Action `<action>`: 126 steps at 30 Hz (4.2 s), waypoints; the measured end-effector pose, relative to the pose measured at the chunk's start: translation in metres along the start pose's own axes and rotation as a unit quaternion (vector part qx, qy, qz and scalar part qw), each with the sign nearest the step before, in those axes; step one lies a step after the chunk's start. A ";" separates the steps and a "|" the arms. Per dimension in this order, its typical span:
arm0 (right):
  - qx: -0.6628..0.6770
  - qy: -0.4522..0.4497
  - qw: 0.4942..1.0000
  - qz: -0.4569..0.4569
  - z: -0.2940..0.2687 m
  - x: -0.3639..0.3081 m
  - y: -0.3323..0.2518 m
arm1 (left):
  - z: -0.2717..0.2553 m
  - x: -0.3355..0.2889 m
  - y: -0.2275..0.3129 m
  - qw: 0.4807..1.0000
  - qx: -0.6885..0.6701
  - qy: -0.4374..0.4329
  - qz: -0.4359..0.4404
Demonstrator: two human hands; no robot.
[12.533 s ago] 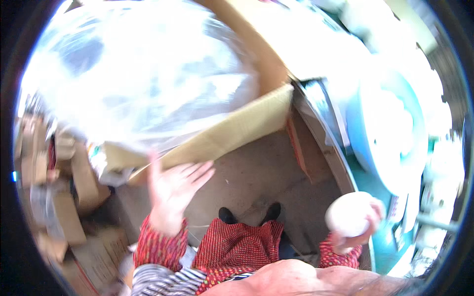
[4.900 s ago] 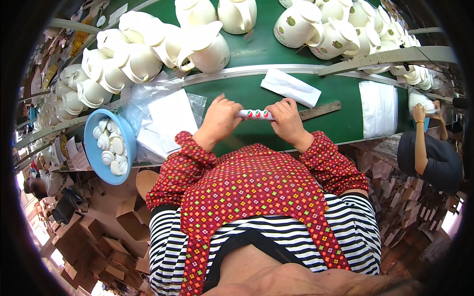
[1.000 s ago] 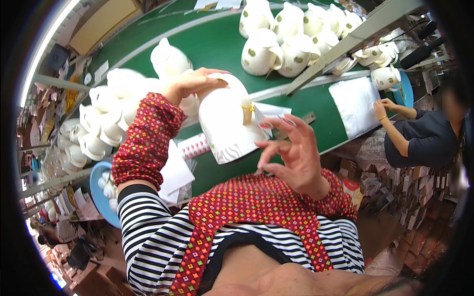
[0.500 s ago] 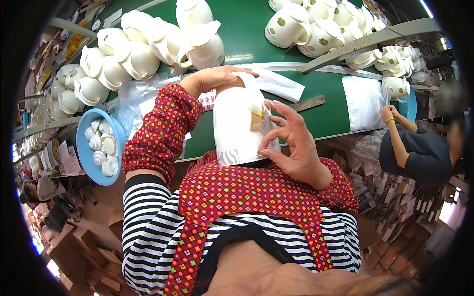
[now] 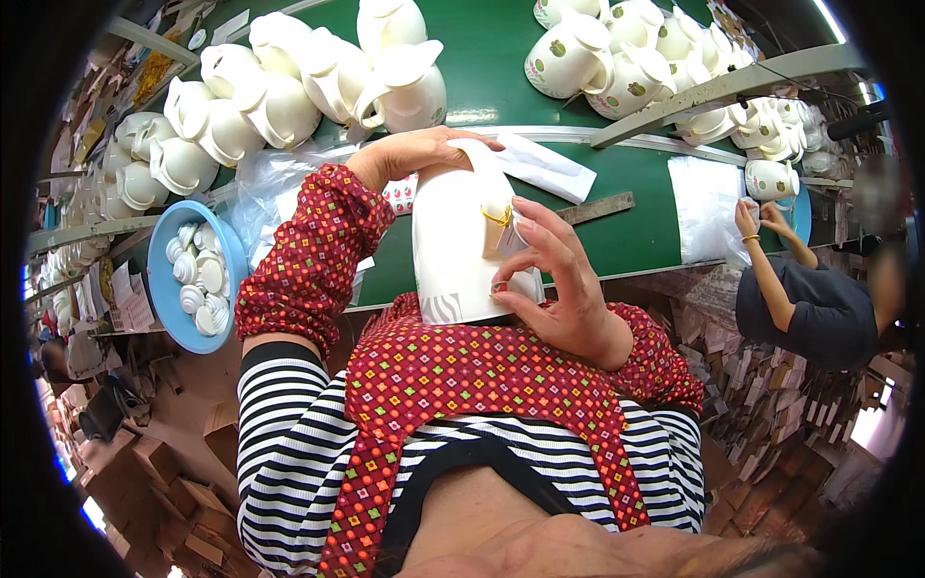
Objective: The person assembles white plastic pitchers by attaching lids and applying decorative stickers. They pick up each pitcher, secure the lid, then peel and press a sticker onto the body before placing the finished unit aside.
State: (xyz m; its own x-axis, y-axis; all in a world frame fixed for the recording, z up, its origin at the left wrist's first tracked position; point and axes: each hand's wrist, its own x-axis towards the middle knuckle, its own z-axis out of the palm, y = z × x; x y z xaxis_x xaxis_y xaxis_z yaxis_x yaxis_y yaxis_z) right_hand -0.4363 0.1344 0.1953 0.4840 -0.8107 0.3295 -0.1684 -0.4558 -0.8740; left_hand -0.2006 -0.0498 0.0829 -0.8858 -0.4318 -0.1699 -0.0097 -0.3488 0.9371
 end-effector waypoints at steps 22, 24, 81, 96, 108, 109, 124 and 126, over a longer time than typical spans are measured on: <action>-0.222 0.194 0.955 0.032 -0.065 -0.006 0.044 | -0.045 0.056 0.127 0.906 0.396 0.146 0.021; -0.210 0.227 0.947 0.091 -0.075 -0.017 0.058 | -0.052 0.082 0.154 0.817 0.530 0.226 -0.009; 0.217 0.115 0.922 0.300 -0.011 0.010 -0.002 | -0.022 0.029 -0.032 0.950 0.001 0.164 -0.266; 0.138 0.059 0.939 0.310 0.015 0.015 0.002 | -0.001 -0.003 -0.006 0.960 0.065 0.194 -0.191; -0.045 0.028 0.988 0.144 0.026 0.007 0.017 | -0.004 -0.009 -0.010 0.971 0.073 0.177 -0.145; -0.059 0.029 0.991 0.114 0.028 0.005 0.024 | -0.005 -0.009 -0.012 0.972 0.070 0.176 -0.141; -0.124 0.158 0.962 0.184 -0.026 -0.014 0.051 | -0.038 0.052 0.072 0.755 0.514 0.399 0.079; -0.120 0.178 0.959 0.187 -0.032 -0.020 0.059 | -0.042 0.095 0.064 0.676 0.563 0.458 0.129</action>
State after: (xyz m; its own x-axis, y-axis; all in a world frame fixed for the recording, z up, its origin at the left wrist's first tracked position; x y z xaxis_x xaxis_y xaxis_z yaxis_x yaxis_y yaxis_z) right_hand -0.4832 0.1127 0.1487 0.0350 -0.9886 0.1464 -0.4864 -0.1448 -0.8616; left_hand -0.2662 -0.1483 0.1142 -0.2722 -0.8705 0.4101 -0.7133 0.4686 0.5211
